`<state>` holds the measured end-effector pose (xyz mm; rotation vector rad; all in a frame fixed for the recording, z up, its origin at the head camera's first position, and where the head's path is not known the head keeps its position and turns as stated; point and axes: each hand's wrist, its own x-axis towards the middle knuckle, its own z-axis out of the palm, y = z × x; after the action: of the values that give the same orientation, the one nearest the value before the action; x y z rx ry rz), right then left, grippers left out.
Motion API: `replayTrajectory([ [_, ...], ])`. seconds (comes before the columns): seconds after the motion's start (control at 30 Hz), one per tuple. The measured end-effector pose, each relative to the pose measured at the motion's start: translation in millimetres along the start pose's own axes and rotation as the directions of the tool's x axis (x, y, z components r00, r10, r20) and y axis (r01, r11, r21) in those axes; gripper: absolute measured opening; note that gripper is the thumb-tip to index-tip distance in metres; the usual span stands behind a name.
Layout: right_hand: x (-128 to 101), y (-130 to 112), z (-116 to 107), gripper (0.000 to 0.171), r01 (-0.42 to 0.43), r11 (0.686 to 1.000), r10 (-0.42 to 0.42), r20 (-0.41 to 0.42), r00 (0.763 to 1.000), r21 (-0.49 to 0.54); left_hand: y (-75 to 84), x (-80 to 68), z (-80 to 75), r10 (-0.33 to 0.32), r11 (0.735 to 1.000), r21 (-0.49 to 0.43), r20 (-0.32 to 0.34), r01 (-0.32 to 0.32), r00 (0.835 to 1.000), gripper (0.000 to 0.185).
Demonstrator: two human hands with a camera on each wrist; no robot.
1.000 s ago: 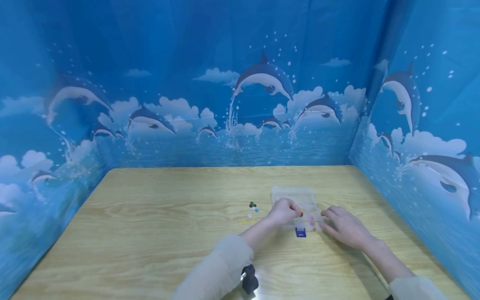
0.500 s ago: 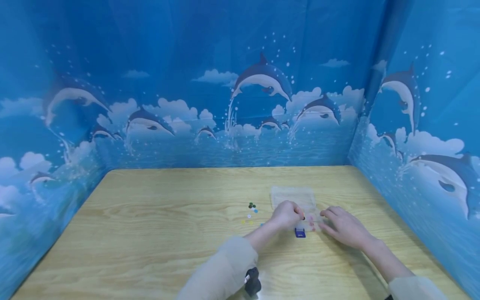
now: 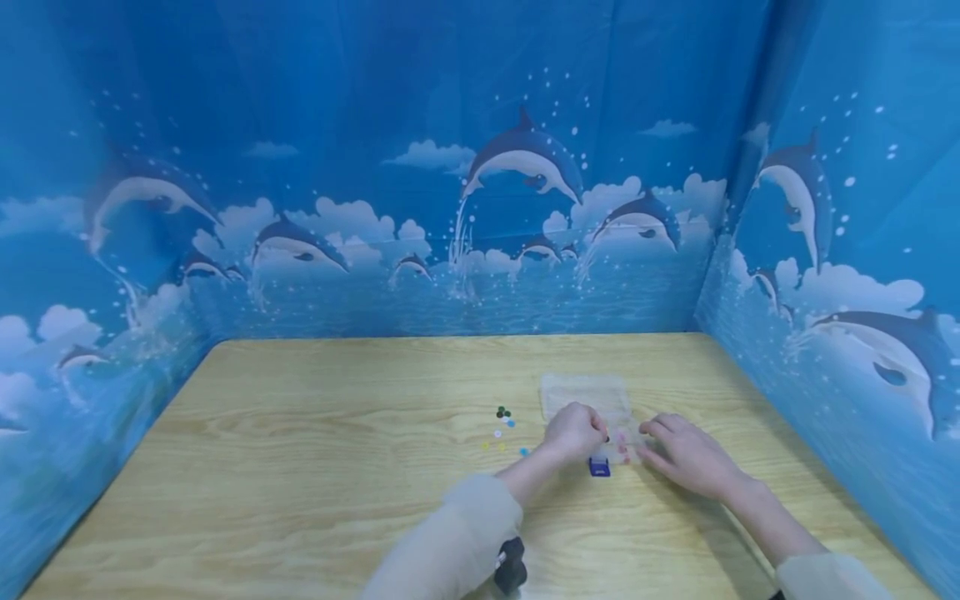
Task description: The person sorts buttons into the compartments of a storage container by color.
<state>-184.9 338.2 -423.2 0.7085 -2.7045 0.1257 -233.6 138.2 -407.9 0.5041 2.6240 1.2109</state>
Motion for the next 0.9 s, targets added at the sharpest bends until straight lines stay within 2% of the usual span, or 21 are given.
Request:
replayTrajectory([
  [0.23, -0.2, -0.3, 0.9, 0.034, -0.017, 1.0, 0.017, 0.016, 1.0, 0.002, 2.2, 1.9, 3.7, -0.025, 0.994, 0.106, -0.027, 0.028, 0.999, 0.016],
  [0.33, -0.1, 0.0, 0.9, 0.034, -0.024, 1.0, 0.024, 0.022, 0.999, 0.001, 3.7, 2.6, 4.3, -0.036, 0.993, 0.113, -0.031, 0.039, 0.999, 0.014],
  [0.5, 0.6, -0.7, 0.7, 0.033, -0.025, 1.0, 0.025, 0.021, 0.999, 0.003, 3.6, 3.0, 4.4, -0.049, 0.993, 0.102, -0.045, 0.054, 0.998, 0.01],
  [0.67, 1.3, -2.2, -0.3, 0.033, -0.035, 0.999, 0.035, 0.036, 0.999, 0.004, 1.8, 2.4, 2.2, -0.049, 0.998, 0.032, -0.029, 0.05, 0.998, 0.007],
  [0.9, 0.6, -2.9, -1.3, 0.033, -0.043, 0.999, 0.042, 0.047, 0.998, 0.005, -2.3, 0.1, -2.0, -0.005, 0.999, -0.032, 0.004, 0.005, 1.0, 0.004],
])
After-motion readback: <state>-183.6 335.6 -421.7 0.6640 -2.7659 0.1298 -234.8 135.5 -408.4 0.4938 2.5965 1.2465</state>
